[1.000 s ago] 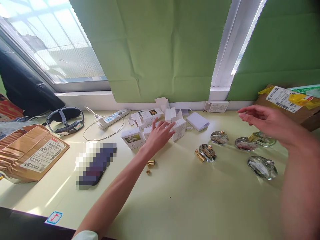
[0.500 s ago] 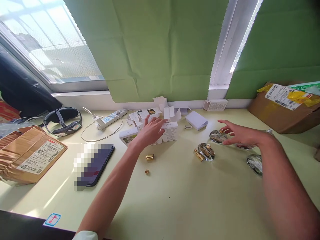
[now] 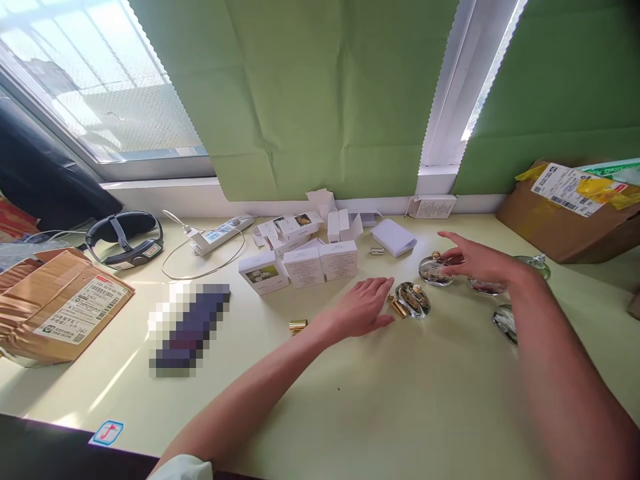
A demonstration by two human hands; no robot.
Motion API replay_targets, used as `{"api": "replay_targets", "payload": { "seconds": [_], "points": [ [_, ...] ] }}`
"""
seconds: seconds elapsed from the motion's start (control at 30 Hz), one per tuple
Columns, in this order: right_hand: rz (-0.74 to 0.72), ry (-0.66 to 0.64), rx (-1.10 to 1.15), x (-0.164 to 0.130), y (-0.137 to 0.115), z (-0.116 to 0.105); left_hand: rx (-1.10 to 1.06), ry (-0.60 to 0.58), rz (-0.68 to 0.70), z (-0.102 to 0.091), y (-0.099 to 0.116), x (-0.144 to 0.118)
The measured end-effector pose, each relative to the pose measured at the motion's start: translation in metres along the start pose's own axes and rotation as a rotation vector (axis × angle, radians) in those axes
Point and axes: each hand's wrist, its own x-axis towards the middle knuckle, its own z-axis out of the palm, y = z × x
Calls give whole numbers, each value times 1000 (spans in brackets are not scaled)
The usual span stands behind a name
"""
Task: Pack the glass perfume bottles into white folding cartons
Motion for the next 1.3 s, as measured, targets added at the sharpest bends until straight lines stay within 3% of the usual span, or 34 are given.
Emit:
{"api": "replay_targets", "payload": {
  "seconds": [0.1, 0.27, 0.6, 0.9, 1.0, 1.13, 1.2, 1.3],
  "points": [
    [38, -125, 57, -9, -5, -11, -177, 30, -60, 12, 1, 4],
    [73, -127, 154, -27, -17, -31, -370, 82, -63, 10, 5, 10],
    [-45, -92, 164, -48, -26, -45, -274, 168, 104, 13, -5, 43],
    [-90, -69, 144, -52, -27, -48, -202, 311, -141, 15, -13, 84],
    [-86, -65, 157, -55, -30, -49, -188, 347, -200, 14, -9, 78],
    [-99, -36, 159, -60, -32, -52, -166, 392, -246, 10, 5, 47],
    [-99, -36, 147, -61, -35, -53, -143, 322, -163, 9, 11, 29],
    [-100, -78, 133, -62, -38, -52, -7, 137, 75, 9, 15, 11]
  ]
}}
